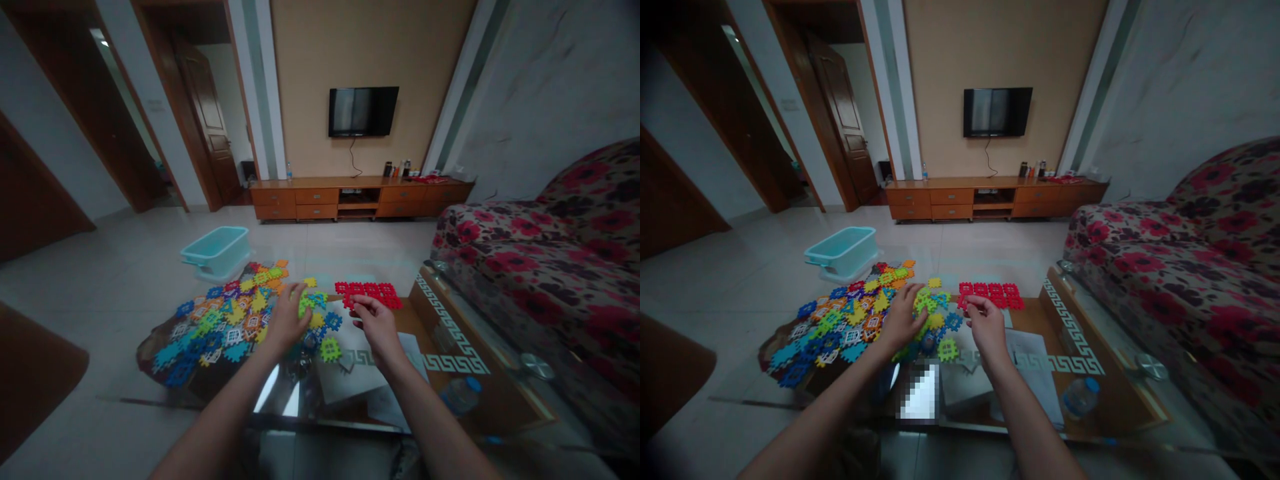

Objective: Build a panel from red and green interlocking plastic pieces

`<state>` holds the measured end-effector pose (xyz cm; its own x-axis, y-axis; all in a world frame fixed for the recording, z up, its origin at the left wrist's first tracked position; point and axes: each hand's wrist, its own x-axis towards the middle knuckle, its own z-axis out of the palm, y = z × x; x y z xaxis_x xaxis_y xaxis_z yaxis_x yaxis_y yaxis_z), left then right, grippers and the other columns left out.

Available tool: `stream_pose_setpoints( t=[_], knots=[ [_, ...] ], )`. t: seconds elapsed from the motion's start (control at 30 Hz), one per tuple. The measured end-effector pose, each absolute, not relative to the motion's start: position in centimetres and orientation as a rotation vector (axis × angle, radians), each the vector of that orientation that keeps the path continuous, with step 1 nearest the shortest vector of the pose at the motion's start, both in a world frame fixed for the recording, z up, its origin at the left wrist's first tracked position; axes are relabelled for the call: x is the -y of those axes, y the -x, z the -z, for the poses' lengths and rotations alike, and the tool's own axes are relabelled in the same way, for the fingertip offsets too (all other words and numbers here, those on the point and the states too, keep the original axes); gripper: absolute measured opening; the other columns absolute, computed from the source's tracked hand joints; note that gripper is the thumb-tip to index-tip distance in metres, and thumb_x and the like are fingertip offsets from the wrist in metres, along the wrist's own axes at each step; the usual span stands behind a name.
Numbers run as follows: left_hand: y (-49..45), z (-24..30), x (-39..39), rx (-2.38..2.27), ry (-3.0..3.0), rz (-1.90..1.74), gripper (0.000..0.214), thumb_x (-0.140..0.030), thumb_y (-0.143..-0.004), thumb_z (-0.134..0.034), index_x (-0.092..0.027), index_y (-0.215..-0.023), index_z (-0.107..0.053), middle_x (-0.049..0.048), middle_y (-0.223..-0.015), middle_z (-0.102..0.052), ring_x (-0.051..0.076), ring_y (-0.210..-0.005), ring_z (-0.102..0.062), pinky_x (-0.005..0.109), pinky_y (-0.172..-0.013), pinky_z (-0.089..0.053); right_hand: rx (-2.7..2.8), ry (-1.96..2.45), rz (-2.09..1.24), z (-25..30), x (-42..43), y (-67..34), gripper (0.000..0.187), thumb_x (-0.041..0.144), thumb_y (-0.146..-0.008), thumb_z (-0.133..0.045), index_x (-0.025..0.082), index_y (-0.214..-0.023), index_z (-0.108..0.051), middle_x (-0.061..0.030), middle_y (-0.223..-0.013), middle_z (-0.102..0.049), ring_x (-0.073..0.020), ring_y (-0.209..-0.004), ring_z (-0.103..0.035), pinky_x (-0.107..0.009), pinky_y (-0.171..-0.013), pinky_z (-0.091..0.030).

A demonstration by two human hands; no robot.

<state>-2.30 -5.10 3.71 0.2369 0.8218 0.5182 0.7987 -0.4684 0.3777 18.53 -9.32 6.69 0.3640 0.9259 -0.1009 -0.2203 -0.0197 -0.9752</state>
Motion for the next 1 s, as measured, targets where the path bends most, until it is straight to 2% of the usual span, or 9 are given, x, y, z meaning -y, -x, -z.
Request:
stream_pose_setpoints(
  t=[0.17,0.3,0.47,0.67,0.8,1.0],
  knots=[
    [9.4,-0.6,0.6,-2.222,-2.238,-0.882,0.046,-0.035,-0.089,-0.048,-0.010,-0.128,-0.047,0.0180,-0.122,-0.054,0.031,-0.119,-0.051,0.042,-0.103,-0.043,0.739,1.246,-1.068,-6.8,9.9,-18.9,0.032,0.034,-0.060,-0.072,0.015,-0.086,-0.067,-0.0057,-0.077,-0.072,-0.0171,-0.064,-0.065,-0.028,-0.057,-0.050],
    [14.6,0.8,-1.8,-2.437,-2.183,-0.662,0.055,-0.043,-0.086,-0.048,-0.008,-0.128,-0.046,0.0205,-0.125,-0.053,0.034,-0.119,-0.051,0.044,-0.100,-0.042,0.762,1.310,-1.061,-7.3,10.0,-18.9,0.033,0.035,-0.060,-0.072,0.017,-0.087,-0.068,-0.0047,-0.076,-0.071,-0.0169,-0.063,-0.064,-0.027,-0.054,-0.047],
    [18.3,1.7,-3.9,-2.487,-2.108,-0.513,0.070,-0.059,-0.083,-0.045,-0.006,-0.128,-0.048,0.0229,-0.124,-0.054,0.038,-0.115,-0.053,0.046,-0.096,-0.043,0.797,1.350,-1.040,-7.6,9.6,-18.6,0.029,0.035,-0.062,-0.070,0.018,-0.085,-0.069,-0.0043,-0.078,-0.071,-0.0172,-0.063,-0.063,-0.027,-0.055,-0.045],
    [19.2,2.0,-4.5,-2.442,-2.121,-0.399,0.066,-0.058,-0.085,-0.037,-0.009,-0.127,-0.052,0.0204,-0.132,-0.053,0.036,-0.121,-0.051,0.045,-0.100,-0.041,0.810,1.389,-1.039,-7.2,8.7,-18.1,0.025,0.033,-0.062,-0.067,0.018,-0.083,-0.068,-0.0037,-0.075,-0.069,-0.0179,-0.063,-0.062,-0.028,-0.054,-0.044],
    [19.1,2.2,-4.1,-2.483,-2.037,-0.288,0.077,-0.060,-0.084,-0.036,-0.002,-0.134,-0.046,0.0259,-0.142,-0.046,0.039,-0.130,-0.043,0.049,-0.106,-0.035,0.830,1.401,-1.039,-6.7,8.2,-17.7,0.022,0.030,-0.062,-0.065,0.019,-0.081,-0.067,-0.0033,-0.073,-0.069,-0.0184,-0.062,-0.062,-0.028,-0.054,-0.044],
    [19.0,2.3,-3.6,-2.447,-2.041,-0.202,0.070,-0.059,-0.085,-0.033,-0.005,-0.125,-0.055,0.0245,-0.130,-0.057,0.038,-0.125,-0.049,0.052,-0.105,-0.034,0.884,1.421,-0.987,-6.3,8.2,-18.0,0.020,0.030,-0.062,-0.064,0.019,-0.079,-0.066,-0.0035,-0.076,-0.069,-0.0186,-0.063,-0.062,-0.029,-0.055,-0.044]
  ],
)
